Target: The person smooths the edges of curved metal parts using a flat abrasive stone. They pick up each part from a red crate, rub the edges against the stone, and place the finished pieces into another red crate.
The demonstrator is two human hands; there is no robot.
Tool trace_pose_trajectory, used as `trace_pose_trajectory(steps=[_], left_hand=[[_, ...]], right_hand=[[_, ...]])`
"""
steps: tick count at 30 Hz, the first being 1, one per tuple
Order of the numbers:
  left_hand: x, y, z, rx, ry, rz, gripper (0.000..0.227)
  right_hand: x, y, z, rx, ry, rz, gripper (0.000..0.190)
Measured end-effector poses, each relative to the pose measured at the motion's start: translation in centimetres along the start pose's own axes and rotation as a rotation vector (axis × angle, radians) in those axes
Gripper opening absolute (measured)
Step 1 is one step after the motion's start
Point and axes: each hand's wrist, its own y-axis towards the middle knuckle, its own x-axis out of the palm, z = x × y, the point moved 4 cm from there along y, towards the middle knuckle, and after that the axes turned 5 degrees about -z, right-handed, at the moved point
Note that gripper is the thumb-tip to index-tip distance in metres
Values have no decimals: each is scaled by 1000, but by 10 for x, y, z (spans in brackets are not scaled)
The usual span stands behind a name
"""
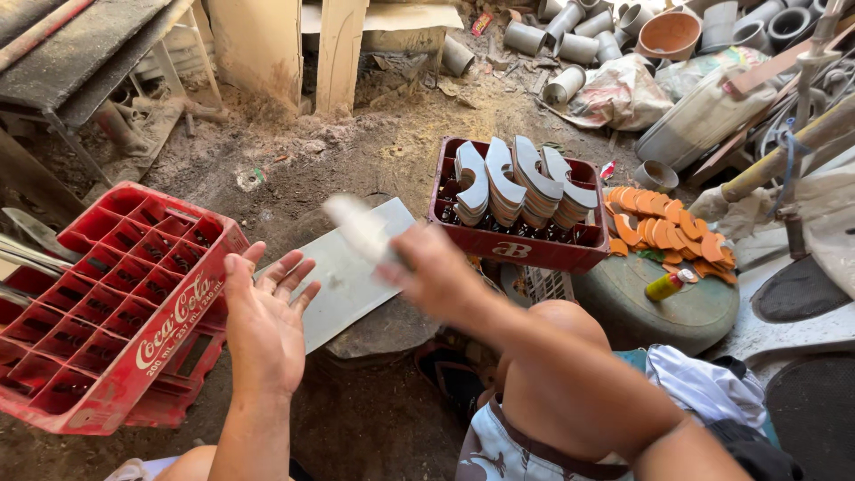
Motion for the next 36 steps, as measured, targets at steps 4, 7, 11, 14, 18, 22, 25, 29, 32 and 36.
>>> trace_pose_trajectory(steps=[4, 7, 11, 14, 18, 22, 25, 29, 32, 36], left_hand=[[0, -7, 5, 9, 92, -30, 61], [-2, -10, 7, 27, 104, -25, 55], [-1, -5, 7, 35, 148, -12, 48], [4, -4, 2, 58, 255, -41, 45], [9, -3, -2, 33, 359, -33, 43], [10, -4, -4, 20, 419, -41, 42], [10, -4, -3, 38, 440, -64, 41], [9, -6, -3, 62, 485, -85, 41], [8, -7, -1, 77, 510, -97, 40], [7, -10, 4, 84, 521, -106, 39]], right_hand=[[-62, 41, 125, 297, -390, 117, 43], [-83, 40, 202, 430, -534, 174, 43], [-78, 34, 255, 562, -642, 189, 41], [-71, 30, 262, 570, -636, 200, 44], [-67, 37, 259, 663, -675, 115, 50], [-62, 32, 254, 728, -799, 11, 59], [-60, 35, 254, 739, -808, -33, 60], [-57, 34, 259, 734, -815, -11, 52], [-58, 35, 260, 739, -799, 17, 49], [-60, 36, 254, 771, -788, -4, 48]])
